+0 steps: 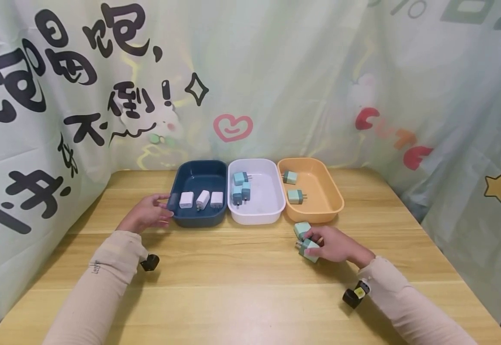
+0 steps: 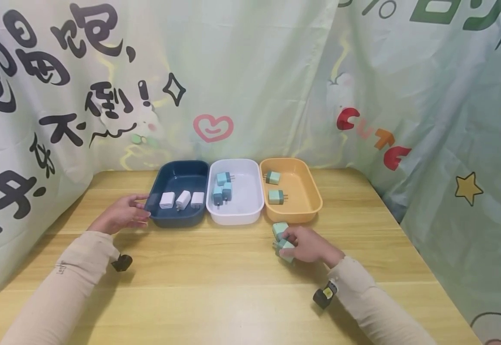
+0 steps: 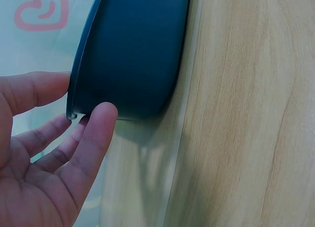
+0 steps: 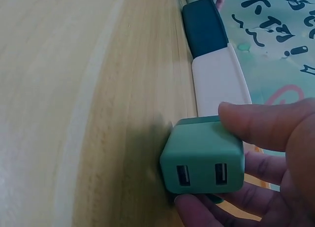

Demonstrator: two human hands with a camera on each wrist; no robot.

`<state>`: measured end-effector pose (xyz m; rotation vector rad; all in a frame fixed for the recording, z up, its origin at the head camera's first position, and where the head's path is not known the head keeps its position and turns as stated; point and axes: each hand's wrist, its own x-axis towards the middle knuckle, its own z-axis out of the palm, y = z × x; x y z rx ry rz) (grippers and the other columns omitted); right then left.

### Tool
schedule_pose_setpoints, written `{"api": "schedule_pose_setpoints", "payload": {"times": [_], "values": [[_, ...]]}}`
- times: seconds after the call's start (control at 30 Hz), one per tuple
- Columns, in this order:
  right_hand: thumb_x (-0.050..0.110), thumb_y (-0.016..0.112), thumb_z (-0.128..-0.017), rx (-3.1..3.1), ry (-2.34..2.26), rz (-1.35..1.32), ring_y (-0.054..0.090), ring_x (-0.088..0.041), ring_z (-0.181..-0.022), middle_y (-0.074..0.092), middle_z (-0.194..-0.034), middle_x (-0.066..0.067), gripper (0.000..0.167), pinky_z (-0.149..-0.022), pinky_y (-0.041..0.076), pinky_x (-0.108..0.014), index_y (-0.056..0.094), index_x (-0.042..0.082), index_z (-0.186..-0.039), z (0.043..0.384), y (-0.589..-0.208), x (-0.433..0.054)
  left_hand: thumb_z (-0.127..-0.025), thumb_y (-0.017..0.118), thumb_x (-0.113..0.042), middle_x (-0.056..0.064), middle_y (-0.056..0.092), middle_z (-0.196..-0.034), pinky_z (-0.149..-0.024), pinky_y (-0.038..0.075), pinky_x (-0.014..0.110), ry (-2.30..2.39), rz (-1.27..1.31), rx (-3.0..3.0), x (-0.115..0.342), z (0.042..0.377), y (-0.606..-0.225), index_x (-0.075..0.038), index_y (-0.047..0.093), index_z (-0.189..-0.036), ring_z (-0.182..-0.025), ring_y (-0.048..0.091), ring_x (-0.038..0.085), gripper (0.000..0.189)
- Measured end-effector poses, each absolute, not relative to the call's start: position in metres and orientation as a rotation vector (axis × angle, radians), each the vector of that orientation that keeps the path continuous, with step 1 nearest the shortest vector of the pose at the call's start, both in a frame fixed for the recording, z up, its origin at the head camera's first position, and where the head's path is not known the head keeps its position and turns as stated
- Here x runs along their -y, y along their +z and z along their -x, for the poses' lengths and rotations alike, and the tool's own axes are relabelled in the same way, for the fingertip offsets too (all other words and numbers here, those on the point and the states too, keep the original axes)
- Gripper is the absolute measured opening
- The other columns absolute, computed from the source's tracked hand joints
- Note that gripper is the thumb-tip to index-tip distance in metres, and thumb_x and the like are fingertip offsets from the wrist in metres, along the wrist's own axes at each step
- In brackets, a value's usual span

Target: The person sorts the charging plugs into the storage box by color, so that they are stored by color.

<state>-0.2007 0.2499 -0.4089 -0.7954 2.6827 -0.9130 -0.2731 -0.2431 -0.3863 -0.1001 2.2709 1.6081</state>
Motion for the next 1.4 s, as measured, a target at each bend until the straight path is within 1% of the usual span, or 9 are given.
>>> {"api": "schedule_pose_setpoints", "payload": {"times": [0.13, 0.2, 0.4, 0.43, 0.63, 0.73, 0.87, 1.23, 1.4], "values": [[0.013, 0.073, -0.084, -2.679, -0.95, 0.784, 0.057, -0.012, -0.075, 0.063, -0.084, 0.002, 0.026, -0.065, 0.052, -0.027, 0.065, -0.001, -0.104, 0.203, -0.407, -0.251, -0.092, 0.057, 0.005, 0.029, 0.035, -0.136, -0.086, 0.054, 0.045, 1.608, 0.101, -2.269, 0.243, 0.273, -0.387, 0.001, 0.017, -0.152, -0.099, 0.057, 0.034, 0.072], [0.013, 0.073, -0.085, -2.667, -0.98, 0.757, 0.058, -0.013, -0.077, 0.063, -0.084, 0.001, 0.024, -0.068, 0.053, -0.029, 0.065, -0.001, -0.104, 0.204, -0.406, -0.252, -0.092, 0.057, 0.005, 0.03, 0.035, -0.136, -0.086, 0.054, 0.045, 1.609, 0.101, -2.27, 0.243, 0.273, -0.387, 0.001, 0.017, -0.152, -0.099, 0.057, 0.035, 0.072], [0.01, 0.067, -0.091, -2.452, -1.288, 0.473, 0.06, -0.022, -0.078, 0.059, -0.095, -0.012, 0.03, -0.066, 0.058, -0.039, 0.059, -0.008, -0.113, 0.208, -0.401, -0.255, -0.092, 0.056, 0.005, 0.03, 0.033, -0.138, -0.087, 0.054, 0.045, 1.614, 0.11, -2.266, 0.243, 0.274, -0.387, 0.0, 0.017, -0.153, -0.1, 0.057, 0.035, 0.072], [0.01, 0.067, -0.091, -2.406, -1.347, 0.413, 0.059, -0.022, -0.077, 0.057, -0.097, -0.014, 0.032, -0.064, 0.058, -0.039, 0.058, -0.009, -0.115, 0.208, -0.4, -0.255, -0.093, 0.056, 0.005, 0.029, 0.032, -0.138, -0.087, 0.054, 0.045, 1.611, 0.114, -2.266, 0.243, 0.274, -0.387, 0.0, 0.017, -0.153, -0.1, 0.057, 0.034, 0.072], [0.012, 0.063, -0.094, -2.232, -1.511, 0.246, 0.058, -0.019, -0.082, 0.053, -0.104, -0.015, 0.041, -0.071, 0.057, -0.035, 0.05, -0.011, -0.125, 0.213, -0.395, -0.26, -0.093, 0.057, 0.004, 0.029, 0.033, -0.139, -0.087, 0.054, 0.044, 1.596, 0.124, -2.272, 0.243, 0.275, -0.385, -0.001, 0.017, -0.153, -0.101, 0.057, 0.035, 0.072], [0.011, 0.06, -0.096, -2.163, -1.561, 0.223, 0.059, -0.02, -0.085, 0.053, -0.105, -0.015, 0.043, -0.072, 0.058, -0.035, 0.045, -0.012, -0.129, 0.216, -0.394, -0.263, -0.092, 0.057, 0.004, 0.029, 0.034, -0.139, -0.086, 0.055, 0.044, 1.593, 0.127, -2.272, 0.243, 0.275, -0.384, -0.001, 0.017, -0.153, -0.103, 0.057, 0.036, 0.073], [0.009, 0.056, -0.098, -2.131, -1.591, 0.254, 0.06, -0.022, -0.086, 0.054, -0.106, -0.017, 0.042, -0.074, 0.058, -0.038, 0.041, -0.014, -0.13, 0.222, -0.389, -0.263, -0.092, 0.057, 0.004, 0.029, 0.034, -0.138, -0.085, 0.055, 0.042, 1.59, 0.131, -2.272, 0.242, 0.275, -0.382, -0.001, 0.017, -0.153, -0.104, 0.056, 0.037, 0.073], [0.012, 0.052, -0.1, -2.149, -1.621, 0.235, 0.061, -0.02, -0.089, 0.054, -0.11, -0.018, 0.042, -0.08, 0.056, -0.036, 0.038, -0.013, -0.131, 0.238, -0.368, -0.266, -0.091, 0.057, 0.005, 0.03, 0.034, -0.138, -0.086, 0.055, 0.044, 1.593, 0.128, -2.264, 0.242, 0.275, -0.384, -0.002, 0.017, -0.153, -0.103, 0.057, 0.037, 0.074], [0.012, 0.051, -0.101, -2.132, -1.66, 0.225, 0.062, -0.02, -0.09, 0.056, -0.108, -0.015, 0.042, -0.084, 0.055, -0.038, 0.036, -0.013, -0.132, 0.249, -0.358, -0.266, -0.092, 0.057, 0.004, 0.028, 0.036, -0.137, -0.089, 0.053, 0.046, 1.587, 0.162, -2.274, 0.242, 0.275, -0.386, -0.003, 0.019, -0.153, -0.104, 0.056, 0.038, 0.072]]}}
